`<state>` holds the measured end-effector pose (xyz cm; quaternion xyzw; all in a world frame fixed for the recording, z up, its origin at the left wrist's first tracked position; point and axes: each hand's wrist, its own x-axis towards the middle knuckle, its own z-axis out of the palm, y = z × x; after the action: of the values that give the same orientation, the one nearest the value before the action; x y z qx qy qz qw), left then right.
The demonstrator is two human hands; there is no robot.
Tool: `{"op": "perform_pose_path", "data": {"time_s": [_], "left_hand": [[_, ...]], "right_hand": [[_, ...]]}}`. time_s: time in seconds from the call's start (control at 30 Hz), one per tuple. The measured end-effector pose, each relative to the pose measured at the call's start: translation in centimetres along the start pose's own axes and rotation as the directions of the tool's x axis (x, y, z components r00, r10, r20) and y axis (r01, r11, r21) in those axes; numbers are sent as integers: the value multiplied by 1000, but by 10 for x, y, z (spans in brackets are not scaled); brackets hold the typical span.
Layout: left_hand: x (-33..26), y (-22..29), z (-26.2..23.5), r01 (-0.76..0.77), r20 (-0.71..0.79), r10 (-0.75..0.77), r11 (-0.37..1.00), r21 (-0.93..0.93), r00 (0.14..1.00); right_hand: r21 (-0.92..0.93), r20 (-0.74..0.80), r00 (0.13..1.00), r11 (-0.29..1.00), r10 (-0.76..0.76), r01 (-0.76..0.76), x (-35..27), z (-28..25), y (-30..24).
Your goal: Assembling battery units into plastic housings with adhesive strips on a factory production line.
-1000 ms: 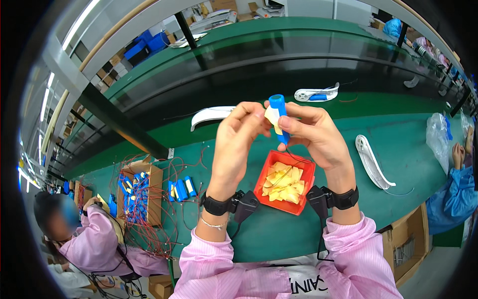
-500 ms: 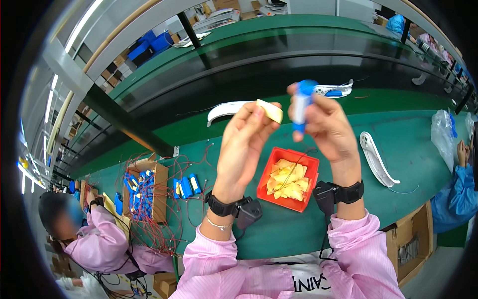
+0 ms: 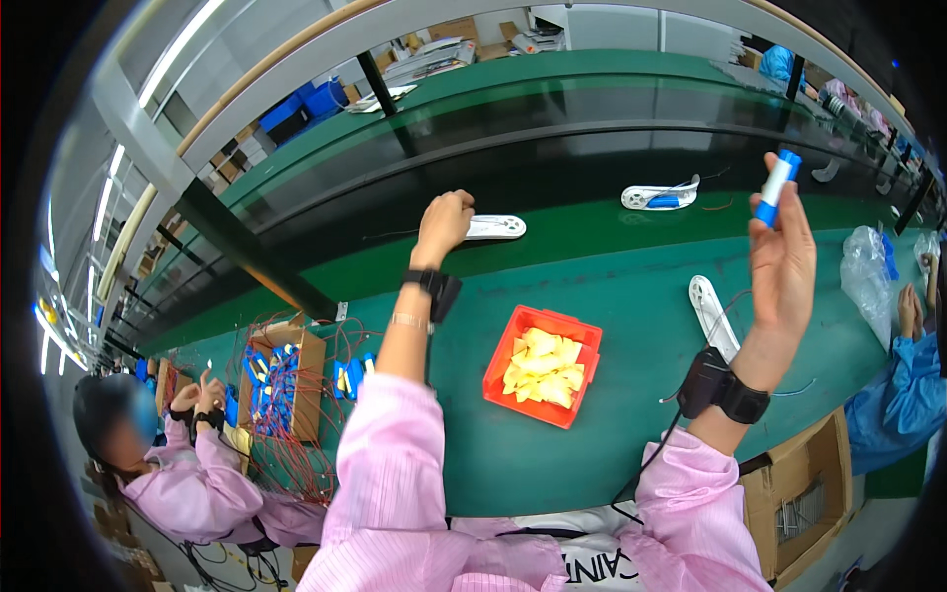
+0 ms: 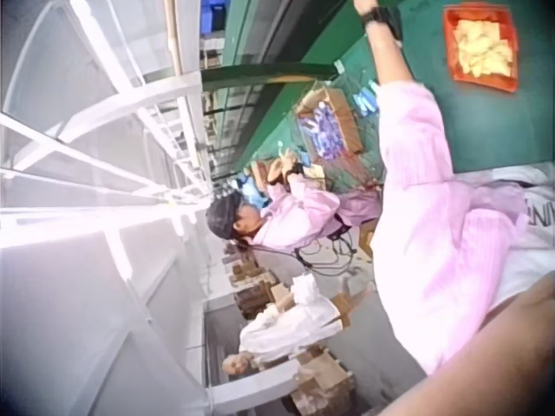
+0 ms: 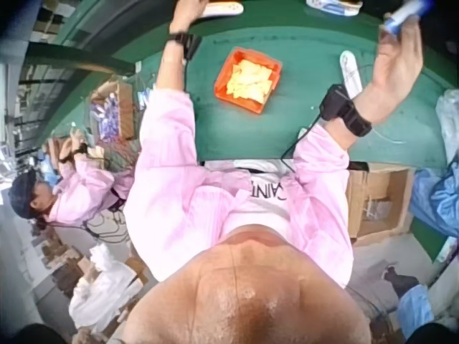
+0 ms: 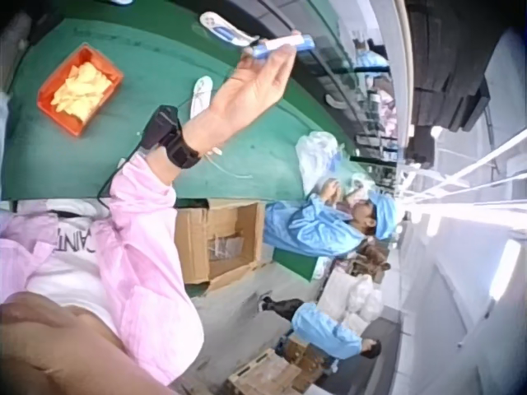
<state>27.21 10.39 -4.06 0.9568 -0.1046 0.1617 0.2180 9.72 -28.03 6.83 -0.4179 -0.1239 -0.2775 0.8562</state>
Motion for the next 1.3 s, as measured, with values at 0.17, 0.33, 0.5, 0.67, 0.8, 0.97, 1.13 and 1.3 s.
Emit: {"op": "perform_pose_path", "data": {"time_s": [0.17, 0.33, 0.5, 0.67, 0.8, 0.97, 1.13, 1.3], "left_hand": [[35, -28, 52, 25, 432, -86, 989, 145, 898], [20, 10, 44, 52, 60, -62, 987, 151, 996], [-17, 67, -9, 49, -70, -123, 761, -647, 990], [-66, 119, -39, 113, 95, -158, 107, -988, 983], [-98, 138, -72, 75, 89, -73, -174, -982, 993], [-106, 141, -77, 0, 34, -122, -271, -962, 992], [-109, 135, -77, 22, 85, -163, -354, -935, 983], [-110, 131, -81, 33, 119, -155, -468, -883, 981]], "right_hand": [[-25, 123, 975, 983, 185, -184, -6, 11, 23], [-129, 183, 917, 934, 353, -334, -12, 28, 37], [-209, 260, 875, 908, 409, -362, -20, 58, 77], [-249, 313, 835, 888, 452, -387, -51, 95, 103], [-372, 289, 890, 898, 353, -235, -67, 117, 91], [-517, 272, 941, 855, 200, -33, -81, 130, 92], [-489, 257, 942, 870, 216, -66, -90, 138, 86], [-503, 289, 948, 864, 132, 33, -97, 144, 81]]}}
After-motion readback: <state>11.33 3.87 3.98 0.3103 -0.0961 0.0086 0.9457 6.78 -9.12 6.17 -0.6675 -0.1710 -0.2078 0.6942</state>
